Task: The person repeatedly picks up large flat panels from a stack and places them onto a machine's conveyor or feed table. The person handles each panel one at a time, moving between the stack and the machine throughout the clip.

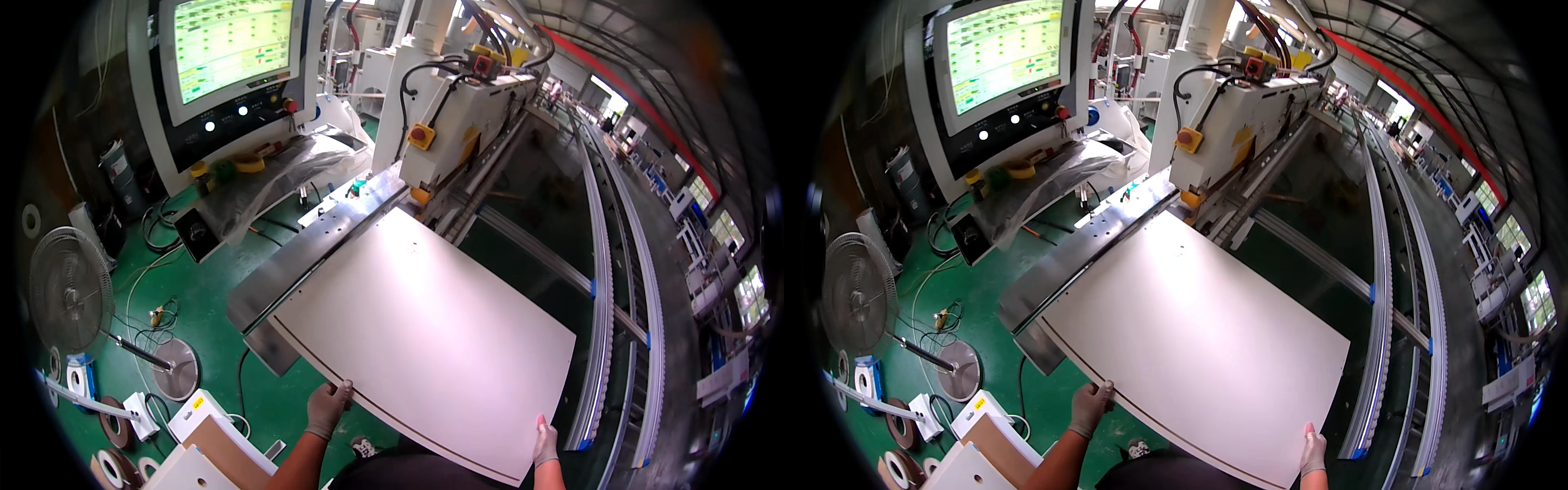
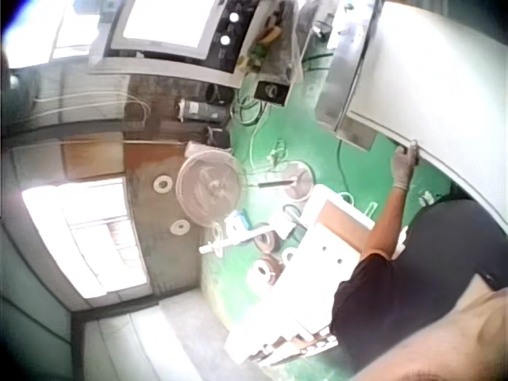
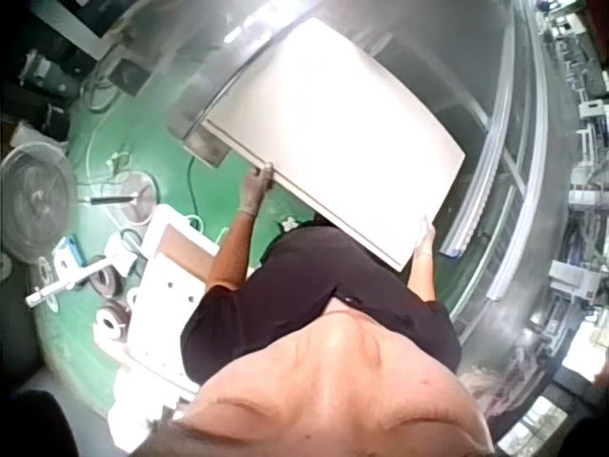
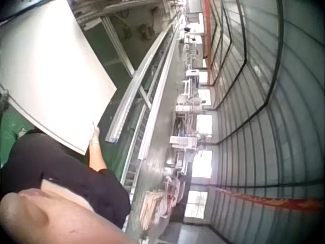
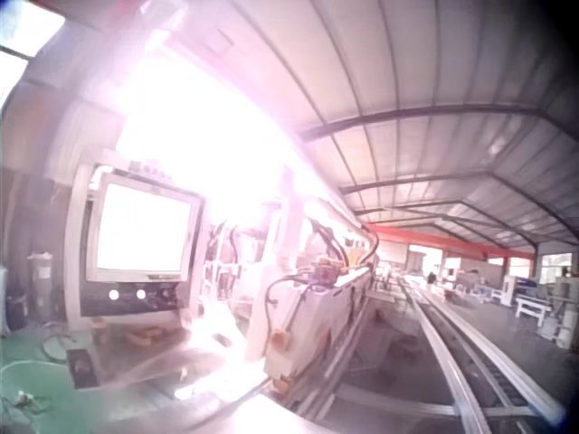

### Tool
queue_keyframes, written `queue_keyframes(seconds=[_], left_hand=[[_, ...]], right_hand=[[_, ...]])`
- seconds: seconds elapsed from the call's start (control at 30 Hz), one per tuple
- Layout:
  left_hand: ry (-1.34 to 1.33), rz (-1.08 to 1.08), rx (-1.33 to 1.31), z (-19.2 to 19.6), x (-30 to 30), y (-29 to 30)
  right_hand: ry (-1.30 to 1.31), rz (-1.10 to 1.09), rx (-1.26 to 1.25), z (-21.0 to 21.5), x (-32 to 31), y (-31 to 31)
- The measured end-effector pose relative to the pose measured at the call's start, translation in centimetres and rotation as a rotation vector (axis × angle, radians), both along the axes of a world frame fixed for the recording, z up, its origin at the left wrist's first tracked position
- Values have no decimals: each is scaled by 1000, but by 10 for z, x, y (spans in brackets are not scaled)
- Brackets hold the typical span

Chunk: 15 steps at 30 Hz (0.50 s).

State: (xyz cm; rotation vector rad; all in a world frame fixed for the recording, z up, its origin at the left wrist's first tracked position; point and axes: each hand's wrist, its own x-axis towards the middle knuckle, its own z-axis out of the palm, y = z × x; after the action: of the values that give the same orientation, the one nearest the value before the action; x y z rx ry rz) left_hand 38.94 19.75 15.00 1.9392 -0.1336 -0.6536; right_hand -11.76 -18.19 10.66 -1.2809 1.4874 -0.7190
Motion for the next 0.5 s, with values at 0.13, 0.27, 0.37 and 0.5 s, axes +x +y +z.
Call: queue_keyframes(seconds=[0.13, 0.27, 0.37, 0.5], left_hand=[[-42, -43, 173, 27, 26, 6], [-58, -108, 245, 30, 42, 2], [-274, 45, 134, -9, 46, -7], [-365, 68, -51, -61, 64, -27]], right_hand=[[125, 33, 26, 10, 21, -5], [-43, 8, 115, 21, 47, -15], [-66, -76, 140, 30, 65, -18], [-127, -132, 219, 38, 70, -42]])
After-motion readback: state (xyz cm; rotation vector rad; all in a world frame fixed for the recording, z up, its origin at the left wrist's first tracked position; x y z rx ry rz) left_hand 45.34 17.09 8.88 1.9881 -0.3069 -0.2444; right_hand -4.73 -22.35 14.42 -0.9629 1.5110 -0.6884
